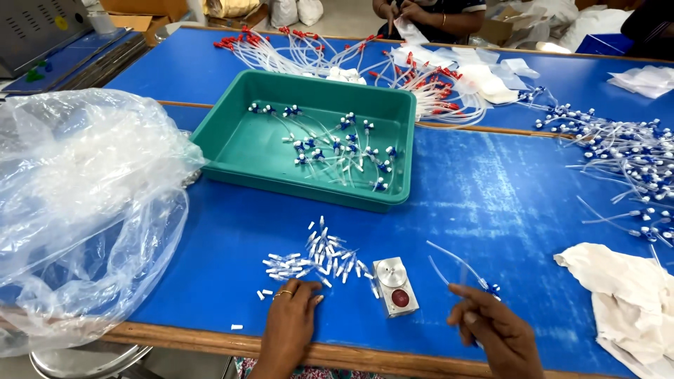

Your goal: The person sits at a factory workbench assembling medical tubing sets. They pick up small white plastic connectors and blue fittings, press them onto the ends of clear plastic tubes, and place the completed assemblies into a green tray, repeating the process one piece at a time.

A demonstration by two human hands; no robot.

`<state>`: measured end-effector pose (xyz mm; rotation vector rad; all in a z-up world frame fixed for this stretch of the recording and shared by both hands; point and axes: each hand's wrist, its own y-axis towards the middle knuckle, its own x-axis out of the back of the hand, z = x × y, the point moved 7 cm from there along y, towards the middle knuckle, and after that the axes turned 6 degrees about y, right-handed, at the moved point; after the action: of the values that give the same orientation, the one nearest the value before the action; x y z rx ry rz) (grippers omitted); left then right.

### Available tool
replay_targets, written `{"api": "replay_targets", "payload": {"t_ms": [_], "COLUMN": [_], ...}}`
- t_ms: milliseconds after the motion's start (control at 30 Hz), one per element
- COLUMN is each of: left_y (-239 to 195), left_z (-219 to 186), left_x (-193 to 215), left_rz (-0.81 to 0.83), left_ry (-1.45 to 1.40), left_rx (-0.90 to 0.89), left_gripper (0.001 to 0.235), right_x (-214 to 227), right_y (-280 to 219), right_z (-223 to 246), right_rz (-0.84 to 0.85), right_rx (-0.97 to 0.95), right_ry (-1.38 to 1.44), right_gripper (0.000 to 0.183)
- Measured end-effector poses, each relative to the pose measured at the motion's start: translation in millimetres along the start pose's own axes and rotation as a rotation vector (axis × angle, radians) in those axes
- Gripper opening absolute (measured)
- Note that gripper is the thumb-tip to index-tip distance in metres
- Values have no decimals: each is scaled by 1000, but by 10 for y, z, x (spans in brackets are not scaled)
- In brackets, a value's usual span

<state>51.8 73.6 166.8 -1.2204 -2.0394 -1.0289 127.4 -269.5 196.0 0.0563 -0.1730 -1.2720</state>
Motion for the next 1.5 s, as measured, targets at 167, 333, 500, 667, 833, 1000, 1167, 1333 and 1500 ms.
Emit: {"api": "replay_targets", "payload": {"t_ms": [167, 333, 500, 667, 833, 1000, 1167, 1333, 1500], "left_y": [-23, -42, -244, -122, -236, -209, -251, -171, -150], "left_z": [-85, -251, -322, -43, -258, -475, -502, -566, -524], "left_x": [108, -4, -805, -1254, -769, -511, -503, -408, -459], "left_rz": [27, -161, 171, 94, 230, 183, 203, 150, 281], "left_ry": [-68, -253, -825, -675, -758, -962, -690, -693, -788], "left_rx": [101, 22, 382, 229, 474, 291, 198, 118, 301], "left_gripper": [15, 16, 22, 17, 16, 20, 25, 22, 24], "right_x": [-187, -239, -149, 56, -171, -447, -606, -712, -790], "right_y": [-39, -39, -41, 166, 10, -25, -32, 65, 155], "right_z": [36, -35, -196, -706, -143, 498, 644, 646, 595], "right_rz": [50, 77, -17, -68, -82, -102, -107, -141, -96], "right_rx": [-156, -175, -191, -144, -115, 158, 178, 223, 303], "right_ry": [-214, -270, -485, -619, -743, -787, -867, -911, -952], "right_gripper": [41, 35, 31, 20, 22, 13, 10, 9, 7]}}
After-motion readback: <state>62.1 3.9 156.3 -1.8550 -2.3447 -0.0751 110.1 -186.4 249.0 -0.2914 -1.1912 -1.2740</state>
